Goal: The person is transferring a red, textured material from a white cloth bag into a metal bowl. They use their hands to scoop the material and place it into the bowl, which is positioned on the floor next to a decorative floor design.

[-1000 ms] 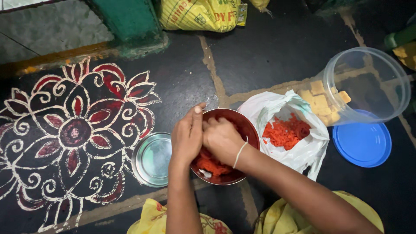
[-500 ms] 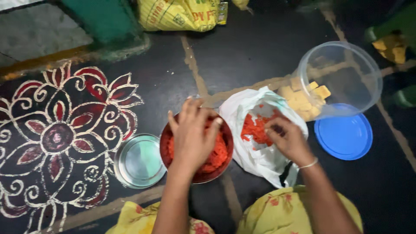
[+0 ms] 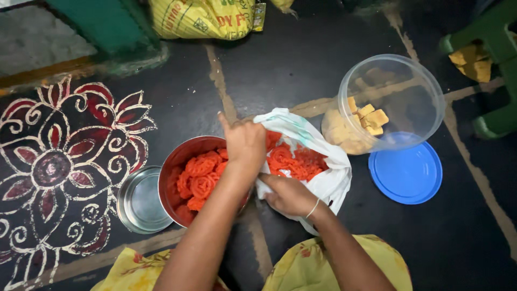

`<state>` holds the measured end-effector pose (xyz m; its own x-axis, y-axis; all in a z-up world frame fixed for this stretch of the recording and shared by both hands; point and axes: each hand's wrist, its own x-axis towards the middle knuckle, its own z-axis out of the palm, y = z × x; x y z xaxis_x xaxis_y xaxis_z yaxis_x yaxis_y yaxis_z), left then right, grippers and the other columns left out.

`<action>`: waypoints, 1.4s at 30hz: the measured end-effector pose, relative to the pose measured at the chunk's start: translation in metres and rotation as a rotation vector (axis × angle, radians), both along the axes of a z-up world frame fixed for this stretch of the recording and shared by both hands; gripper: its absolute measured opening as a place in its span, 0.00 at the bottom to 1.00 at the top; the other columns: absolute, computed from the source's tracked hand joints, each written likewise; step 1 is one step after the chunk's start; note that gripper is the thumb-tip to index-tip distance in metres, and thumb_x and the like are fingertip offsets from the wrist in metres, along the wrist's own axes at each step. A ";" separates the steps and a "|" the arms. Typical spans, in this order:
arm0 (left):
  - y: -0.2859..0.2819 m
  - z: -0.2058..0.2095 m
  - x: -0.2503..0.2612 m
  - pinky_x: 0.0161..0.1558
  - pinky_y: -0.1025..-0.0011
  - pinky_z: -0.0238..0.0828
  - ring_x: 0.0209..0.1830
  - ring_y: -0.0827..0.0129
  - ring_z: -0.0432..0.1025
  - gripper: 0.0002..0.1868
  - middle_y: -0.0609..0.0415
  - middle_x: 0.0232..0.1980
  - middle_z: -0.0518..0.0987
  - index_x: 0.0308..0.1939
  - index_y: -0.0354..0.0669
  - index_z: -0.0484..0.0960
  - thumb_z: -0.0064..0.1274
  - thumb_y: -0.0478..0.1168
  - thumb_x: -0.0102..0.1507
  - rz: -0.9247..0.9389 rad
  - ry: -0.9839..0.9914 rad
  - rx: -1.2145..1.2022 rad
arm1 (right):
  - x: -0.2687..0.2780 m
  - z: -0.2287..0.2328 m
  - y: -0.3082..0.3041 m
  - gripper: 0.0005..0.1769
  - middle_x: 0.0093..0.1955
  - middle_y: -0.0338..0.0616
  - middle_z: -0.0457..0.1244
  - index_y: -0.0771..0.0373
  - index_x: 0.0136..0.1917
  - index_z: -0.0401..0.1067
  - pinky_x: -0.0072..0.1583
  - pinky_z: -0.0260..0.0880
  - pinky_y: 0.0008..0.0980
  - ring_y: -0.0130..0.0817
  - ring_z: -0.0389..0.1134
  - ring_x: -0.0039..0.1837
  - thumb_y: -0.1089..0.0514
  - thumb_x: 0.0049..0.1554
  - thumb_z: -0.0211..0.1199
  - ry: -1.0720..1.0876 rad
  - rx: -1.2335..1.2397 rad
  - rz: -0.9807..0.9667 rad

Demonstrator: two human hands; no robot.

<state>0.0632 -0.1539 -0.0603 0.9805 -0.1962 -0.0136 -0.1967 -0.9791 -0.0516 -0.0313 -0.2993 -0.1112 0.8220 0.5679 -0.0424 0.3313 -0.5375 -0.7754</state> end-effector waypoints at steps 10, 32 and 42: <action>0.008 0.032 -0.015 0.69 0.28 0.39 0.60 0.50 0.70 0.09 0.45 0.53 0.80 0.36 0.48 0.90 0.58 0.41 0.54 -0.013 -0.007 -0.443 | 0.066 -0.055 -0.027 0.16 0.51 0.48 0.72 0.63 0.58 0.75 0.54 0.74 0.31 0.35 0.74 0.51 0.59 0.56 0.64 0.079 0.213 -0.442; 0.174 0.013 -0.056 0.55 0.71 0.73 0.52 0.70 0.75 0.25 0.48 0.54 0.83 0.63 0.38 0.80 0.45 0.51 0.70 0.408 0.275 -1.401 | 0.074 -0.059 0.033 0.04 0.39 0.50 0.67 0.63 0.41 0.70 0.46 0.67 0.47 0.51 0.70 0.46 0.61 0.52 0.62 -0.137 -0.059 -0.597; 0.175 0.007 -0.048 0.53 0.73 0.73 0.49 0.73 0.75 0.26 0.51 0.50 0.84 0.60 0.36 0.81 0.43 0.53 0.71 0.411 0.370 -1.568 | 0.058 0.004 -0.010 0.16 0.36 0.39 0.68 0.63 0.50 0.75 0.43 0.70 0.31 0.28 0.69 0.38 0.57 0.49 0.72 0.056 -0.076 -0.630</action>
<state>0.0156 0.0214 -0.0530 0.9557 0.0103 -0.2943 0.2944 -0.0175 0.9555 0.0263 -0.3097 -0.1074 0.9927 -0.0303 -0.1164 -0.1066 -0.6702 -0.7345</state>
